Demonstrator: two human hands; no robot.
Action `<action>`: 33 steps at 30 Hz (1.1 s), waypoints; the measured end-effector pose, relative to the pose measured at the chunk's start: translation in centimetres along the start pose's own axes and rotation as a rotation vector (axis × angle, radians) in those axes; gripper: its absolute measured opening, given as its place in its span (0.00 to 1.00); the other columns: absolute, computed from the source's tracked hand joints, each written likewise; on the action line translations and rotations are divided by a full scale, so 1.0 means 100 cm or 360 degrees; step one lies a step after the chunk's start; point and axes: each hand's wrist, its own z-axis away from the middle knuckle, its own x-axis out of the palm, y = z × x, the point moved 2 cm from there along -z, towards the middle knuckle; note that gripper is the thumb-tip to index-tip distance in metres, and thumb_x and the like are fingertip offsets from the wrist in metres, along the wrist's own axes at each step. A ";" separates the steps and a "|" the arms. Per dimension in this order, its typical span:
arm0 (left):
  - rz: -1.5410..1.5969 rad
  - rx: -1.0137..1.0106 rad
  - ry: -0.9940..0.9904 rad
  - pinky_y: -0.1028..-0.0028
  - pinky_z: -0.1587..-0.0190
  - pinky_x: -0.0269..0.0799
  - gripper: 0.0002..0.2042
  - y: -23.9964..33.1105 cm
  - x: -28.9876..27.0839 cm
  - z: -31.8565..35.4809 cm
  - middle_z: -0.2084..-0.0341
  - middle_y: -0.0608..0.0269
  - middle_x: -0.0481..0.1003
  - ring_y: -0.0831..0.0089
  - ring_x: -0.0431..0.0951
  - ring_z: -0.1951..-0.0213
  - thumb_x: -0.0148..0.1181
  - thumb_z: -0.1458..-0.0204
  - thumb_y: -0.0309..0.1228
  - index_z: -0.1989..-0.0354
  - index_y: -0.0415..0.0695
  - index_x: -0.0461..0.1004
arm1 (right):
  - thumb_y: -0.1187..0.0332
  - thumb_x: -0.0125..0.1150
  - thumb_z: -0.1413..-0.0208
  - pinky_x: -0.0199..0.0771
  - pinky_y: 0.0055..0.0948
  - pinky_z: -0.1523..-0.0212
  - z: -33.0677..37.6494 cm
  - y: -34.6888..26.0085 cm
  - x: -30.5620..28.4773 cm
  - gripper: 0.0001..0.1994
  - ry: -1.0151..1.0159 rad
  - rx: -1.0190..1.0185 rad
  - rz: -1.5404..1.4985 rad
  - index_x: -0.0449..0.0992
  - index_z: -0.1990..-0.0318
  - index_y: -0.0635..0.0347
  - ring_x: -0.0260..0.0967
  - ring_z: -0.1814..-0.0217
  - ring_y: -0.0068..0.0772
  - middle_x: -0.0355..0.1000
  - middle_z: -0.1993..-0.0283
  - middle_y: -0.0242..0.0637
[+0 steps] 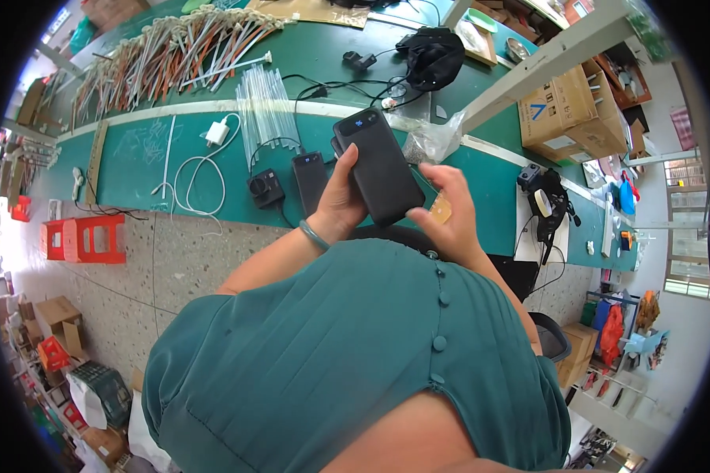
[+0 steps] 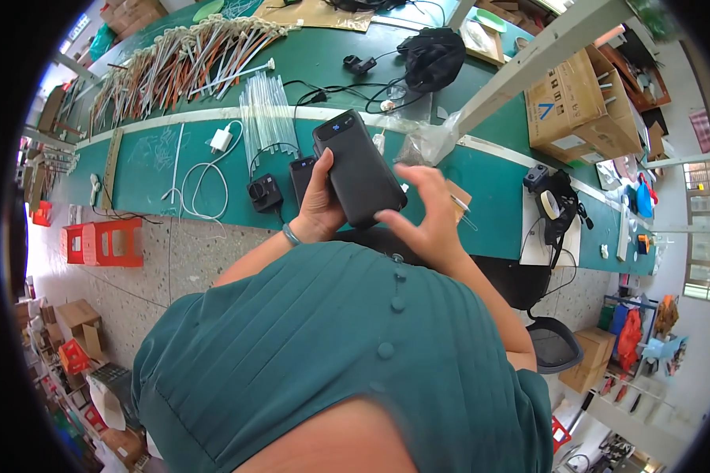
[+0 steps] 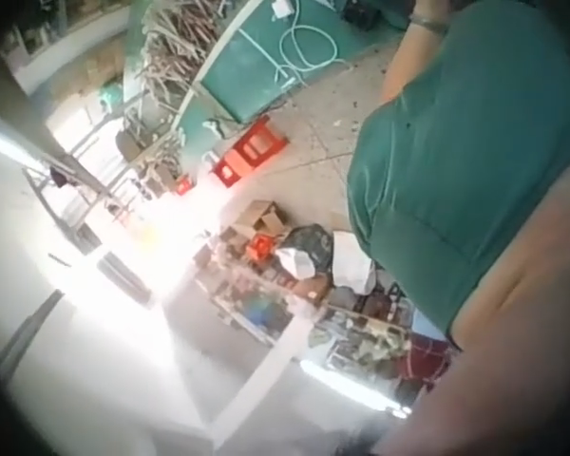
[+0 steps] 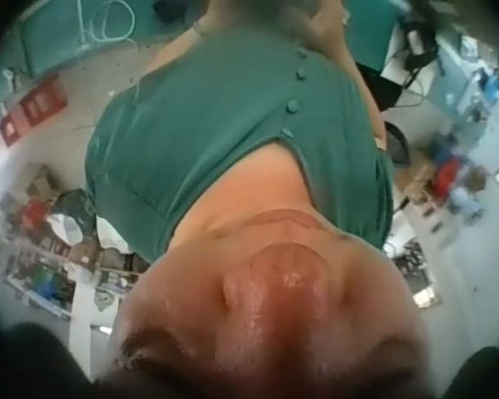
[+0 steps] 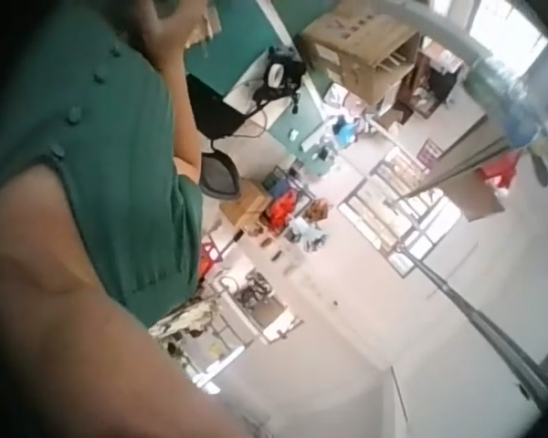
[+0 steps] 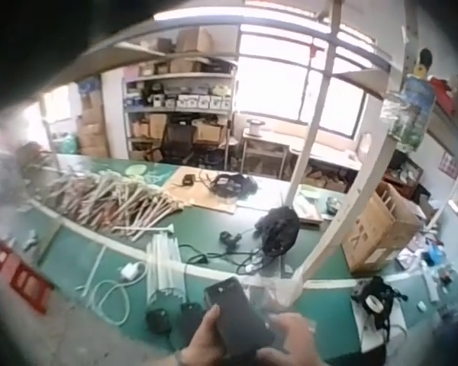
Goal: The recorder moves through a hardware factory floor, collecting and sorting power banks, chargers, and handheld devices into bins.
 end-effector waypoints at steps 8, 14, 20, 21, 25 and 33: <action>-0.0105 -0.0552 -0.0028 0.65 0.51 0.73 0.31 0.015 0.018 0.025 0.52 0.52 0.72 0.62 0.75 0.53 0.49 0.46 0.55 0.44 0.42 0.64 | 0.63 0.64 0.49 0.61 0.31 0.40 0.000 0.002 0.038 0.41 -0.0261 0.1135 -0.1069 0.46 0.33 0.65 0.60 0.38 0.38 0.58 0.39 0.48; -0.0146 -0.0531 0.0031 0.61 0.48 0.72 0.27 0.018 -0.013 0.041 0.49 0.51 0.70 0.58 0.74 0.50 0.53 0.44 0.45 0.41 0.41 0.62 | 0.56 0.68 0.56 0.63 0.36 0.41 -0.001 -0.003 0.048 0.46 -0.0241 0.0541 -0.0241 0.50 0.35 0.69 0.62 0.39 0.47 0.58 0.39 0.56; 0.0354 -0.0130 -0.0484 0.55 0.38 0.60 0.37 0.027 -0.016 0.044 0.42 0.49 0.64 0.55 0.67 0.42 0.54 0.49 0.56 0.37 0.41 0.58 | 0.62 0.69 0.55 0.66 0.33 0.46 -0.031 -0.045 0.027 0.39 -0.0766 0.0341 -0.0407 0.57 0.35 0.59 0.60 0.38 0.43 0.56 0.37 0.47; 0.0308 -0.0079 -0.0521 0.54 0.37 0.58 0.40 0.028 -0.023 0.041 0.40 0.48 0.62 0.54 0.65 0.40 0.54 0.51 0.60 0.36 0.43 0.57 | 0.64 0.67 0.54 0.69 0.33 0.49 -0.032 -0.044 0.025 0.34 -0.0729 0.0229 -0.0462 0.61 0.37 0.56 0.62 0.40 0.41 0.58 0.37 0.44; -0.0365 0.0679 0.0008 0.56 0.38 0.56 0.39 0.026 -0.042 0.039 0.36 0.59 0.57 0.62 0.60 0.37 0.39 0.47 0.64 0.33 0.50 0.51 | 0.66 0.66 0.52 0.66 0.35 0.44 -0.025 -0.036 0.020 0.29 -0.0755 -0.0099 -0.0320 0.66 0.41 0.57 0.64 0.41 0.40 0.63 0.40 0.42; 0.0064 0.0107 -0.0336 0.56 0.44 0.60 0.42 0.025 -0.022 0.079 0.50 0.58 0.68 0.61 0.68 0.52 0.46 0.53 0.66 0.31 0.60 0.47 | 0.66 0.66 0.52 0.65 0.37 0.43 -0.047 0.003 -0.166 0.20 0.0044 -0.0251 0.0384 0.73 0.49 0.56 0.67 0.45 0.41 0.70 0.47 0.40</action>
